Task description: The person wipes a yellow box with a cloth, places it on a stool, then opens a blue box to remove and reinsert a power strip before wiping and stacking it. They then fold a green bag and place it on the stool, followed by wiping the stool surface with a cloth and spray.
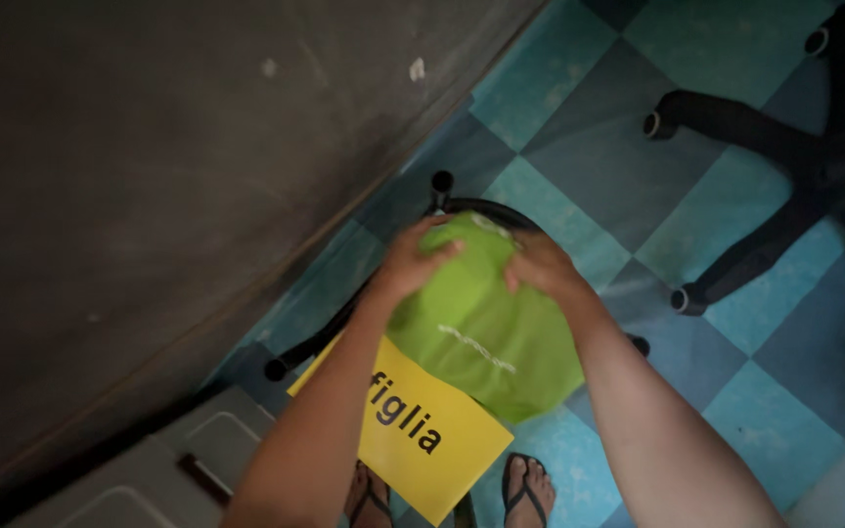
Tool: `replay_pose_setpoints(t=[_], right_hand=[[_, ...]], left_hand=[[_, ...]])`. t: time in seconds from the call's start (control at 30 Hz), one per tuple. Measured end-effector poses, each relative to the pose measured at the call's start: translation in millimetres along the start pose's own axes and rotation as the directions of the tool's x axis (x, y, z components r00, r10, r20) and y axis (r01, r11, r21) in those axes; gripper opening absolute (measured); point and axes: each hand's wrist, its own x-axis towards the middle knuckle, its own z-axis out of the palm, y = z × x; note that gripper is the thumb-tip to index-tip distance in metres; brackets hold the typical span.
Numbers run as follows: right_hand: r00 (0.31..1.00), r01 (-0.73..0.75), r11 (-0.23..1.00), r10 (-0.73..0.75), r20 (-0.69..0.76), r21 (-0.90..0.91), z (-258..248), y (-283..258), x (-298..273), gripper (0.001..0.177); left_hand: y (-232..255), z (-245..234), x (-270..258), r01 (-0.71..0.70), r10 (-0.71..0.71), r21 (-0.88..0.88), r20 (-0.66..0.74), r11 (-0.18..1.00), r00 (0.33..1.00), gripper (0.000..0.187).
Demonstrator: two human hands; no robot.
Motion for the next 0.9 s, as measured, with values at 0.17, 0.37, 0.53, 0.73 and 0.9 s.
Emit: replay_pose_setpoints(t=[0.17, 0.37, 0.53, 0.73, 0.9], right_hand=[[0.942, 0.118, 0.992, -0.128, -0.309, -0.053, -14, -5, -23, 0.086], [0.968, -0.135, 0.985, 0.109, -0.224, -0.104, -23, 28, -64, 0.098], [0.943, -0.091, 0.971, 0.014, -0.332, -0.219, -15, 47, -43, 0.094], [0.973, -0.101, 0.992, 0.082, -0.214, -0.077, -7, 99, 1, 0.094], [0.972, -0.163, 0.981, 0.178, -0.154, 0.104, 18, 154, 29, 0.087]], left_hand=[[-30, 8, 44, -0.01, 0.018, 0.089, -0.088, 0.996, 0.996, 0.071], [-28, 7, 57, 0.168, -0.156, 0.074, -0.141, 0.983, 0.978, 0.059], [-35, 19, 84, 0.344, -0.287, 0.18, -0.284, 0.921, 0.915, 0.062], [-14, -1, 60, 0.089, -0.097, 0.084, 0.094, 0.992, 0.991, 0.088], [26, -1, 29, 0.12, -0.135, 0.121, 0.118, 0.985, 0.984, 0.095]])
